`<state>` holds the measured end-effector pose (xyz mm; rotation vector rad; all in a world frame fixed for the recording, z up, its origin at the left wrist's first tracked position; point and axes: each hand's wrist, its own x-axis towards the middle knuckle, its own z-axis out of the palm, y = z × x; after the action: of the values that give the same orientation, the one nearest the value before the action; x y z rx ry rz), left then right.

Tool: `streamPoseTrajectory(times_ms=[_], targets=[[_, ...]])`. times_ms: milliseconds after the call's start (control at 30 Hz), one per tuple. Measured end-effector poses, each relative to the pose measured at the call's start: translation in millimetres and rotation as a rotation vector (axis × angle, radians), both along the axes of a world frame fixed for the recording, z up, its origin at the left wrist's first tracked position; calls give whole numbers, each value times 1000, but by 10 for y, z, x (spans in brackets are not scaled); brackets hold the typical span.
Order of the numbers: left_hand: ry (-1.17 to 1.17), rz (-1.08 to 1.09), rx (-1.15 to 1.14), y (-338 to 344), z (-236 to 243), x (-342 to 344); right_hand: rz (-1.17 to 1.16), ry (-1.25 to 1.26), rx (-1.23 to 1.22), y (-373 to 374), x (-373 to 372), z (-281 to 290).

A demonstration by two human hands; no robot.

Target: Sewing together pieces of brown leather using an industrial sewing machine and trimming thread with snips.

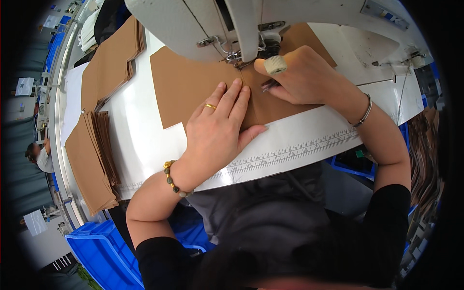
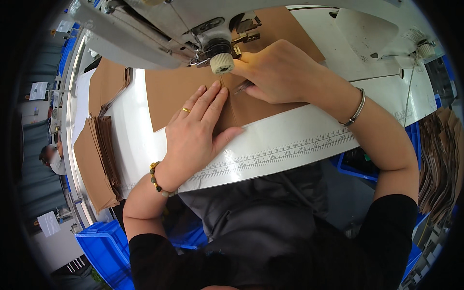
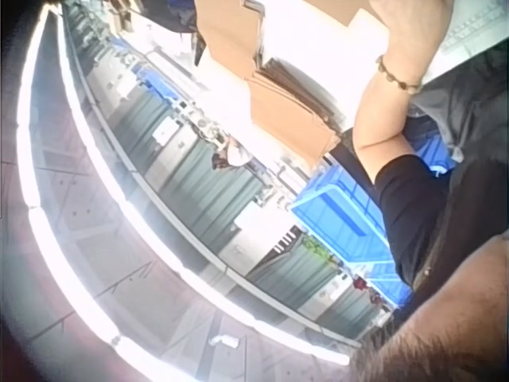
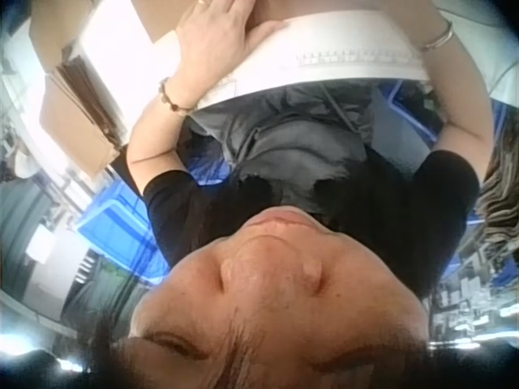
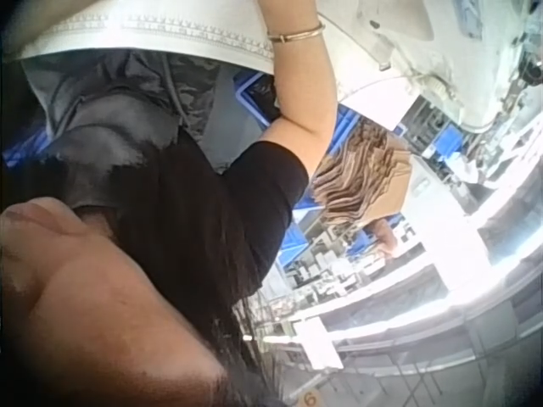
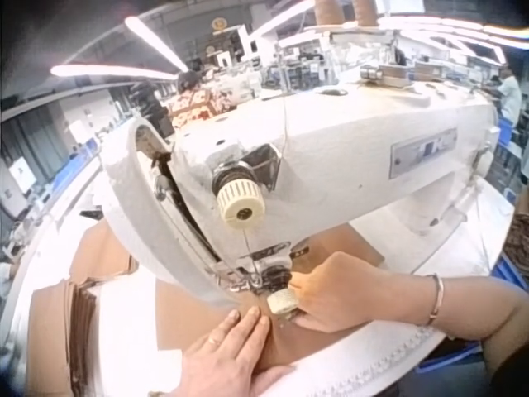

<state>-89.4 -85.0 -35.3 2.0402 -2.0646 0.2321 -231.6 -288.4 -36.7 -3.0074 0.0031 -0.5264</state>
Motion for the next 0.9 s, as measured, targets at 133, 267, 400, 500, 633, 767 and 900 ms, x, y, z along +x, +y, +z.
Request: streamPoseTrajectory(times_ms=[133,267,400,500,633,767,900], targets=[[-4,1,7,6,8,2,-1,-2,0,-2,12,-20],[0,4,12,5,15,-2,-12,1,-26,4,16,-28],[-2,5,15,-1,6,10,-3,-14,-43,-8,22,-33],[-4,3,13,-5,5,9,-1,-27,-53,-10,18,-48],[-7,7,21,-6,11,10,8,-42,-57,-5,15,-53],[-21,3,10,-28,-14,33,10,-57,-58,-9,6,-75],[-19,11,11,-22,-9,36,-5,-23,-110,46,-16,-26]])
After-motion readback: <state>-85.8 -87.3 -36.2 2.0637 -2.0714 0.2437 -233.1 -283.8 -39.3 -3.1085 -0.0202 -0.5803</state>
